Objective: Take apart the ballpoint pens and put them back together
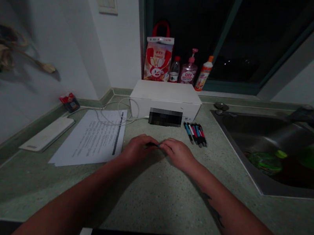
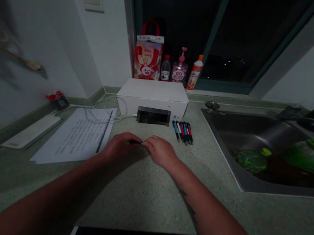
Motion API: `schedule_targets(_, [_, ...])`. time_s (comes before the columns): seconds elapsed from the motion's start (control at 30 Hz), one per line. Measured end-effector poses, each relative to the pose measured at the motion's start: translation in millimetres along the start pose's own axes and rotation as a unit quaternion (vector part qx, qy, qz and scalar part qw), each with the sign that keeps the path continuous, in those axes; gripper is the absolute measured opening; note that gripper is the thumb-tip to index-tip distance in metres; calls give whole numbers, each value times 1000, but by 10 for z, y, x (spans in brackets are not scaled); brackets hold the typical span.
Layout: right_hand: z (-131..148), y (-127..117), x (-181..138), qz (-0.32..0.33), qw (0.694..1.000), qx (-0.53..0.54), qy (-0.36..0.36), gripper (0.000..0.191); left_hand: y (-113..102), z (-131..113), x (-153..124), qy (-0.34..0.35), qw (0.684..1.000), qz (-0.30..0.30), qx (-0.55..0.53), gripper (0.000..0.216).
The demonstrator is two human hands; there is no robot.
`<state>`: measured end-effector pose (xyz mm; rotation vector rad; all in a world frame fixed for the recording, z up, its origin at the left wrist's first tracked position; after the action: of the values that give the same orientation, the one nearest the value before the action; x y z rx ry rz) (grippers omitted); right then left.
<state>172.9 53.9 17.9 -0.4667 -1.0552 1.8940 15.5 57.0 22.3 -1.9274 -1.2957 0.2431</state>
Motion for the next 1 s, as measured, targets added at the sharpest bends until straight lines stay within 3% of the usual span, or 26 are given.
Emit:
schedule_targets(0.1, [-5,-23,-12,-14,999,18,32,12,-3,4,12,0,1000,-15,-7,19])
schedule_targets(0.17, [-11,-45,-25,-25,998,31,46,17,-6,5,14,1,1000,-16,-7,17])
schedule_targets(0.27, [5,-52,-22,-23,999,33,22,9,-10,6,7,5,1000,-11,-7,16])
schedule_targets(0.37, [-1,-41,-5,-18,1000,22,7,16,-9,29,2,-8,999,-16,-29,13])
schedule_targets(0.57, [-5,-116,-18,-68,998,0,0,12,0,155,14,-101,984,-29,-145,16])
schedule_targets(0.7, [2,-161,-37,-81,997,-3,-2,12,-52,133,35,-92,983,-41,-154,7])
schedule_targets(0.83, [-1,-180,-44,-91,996,-10,-5,12,-58,178,32,-125,973,-54,-184,12])
schedule_targets(1.0, [-5,-192,-54,-96,995,-20,0,13,-52,169,30,-105,972,-63,-200,14])
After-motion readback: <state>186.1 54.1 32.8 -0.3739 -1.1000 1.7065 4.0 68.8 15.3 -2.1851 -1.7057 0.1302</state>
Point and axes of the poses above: each hand's wrist, its own x-axis towards the middle knuckle, its own y-axis out of the palm, z = x × y, the point moved 6 cm from there along x, towards the middle knuckle, and after that the axes turned 8 degrees about z, right-handed, at the moved point
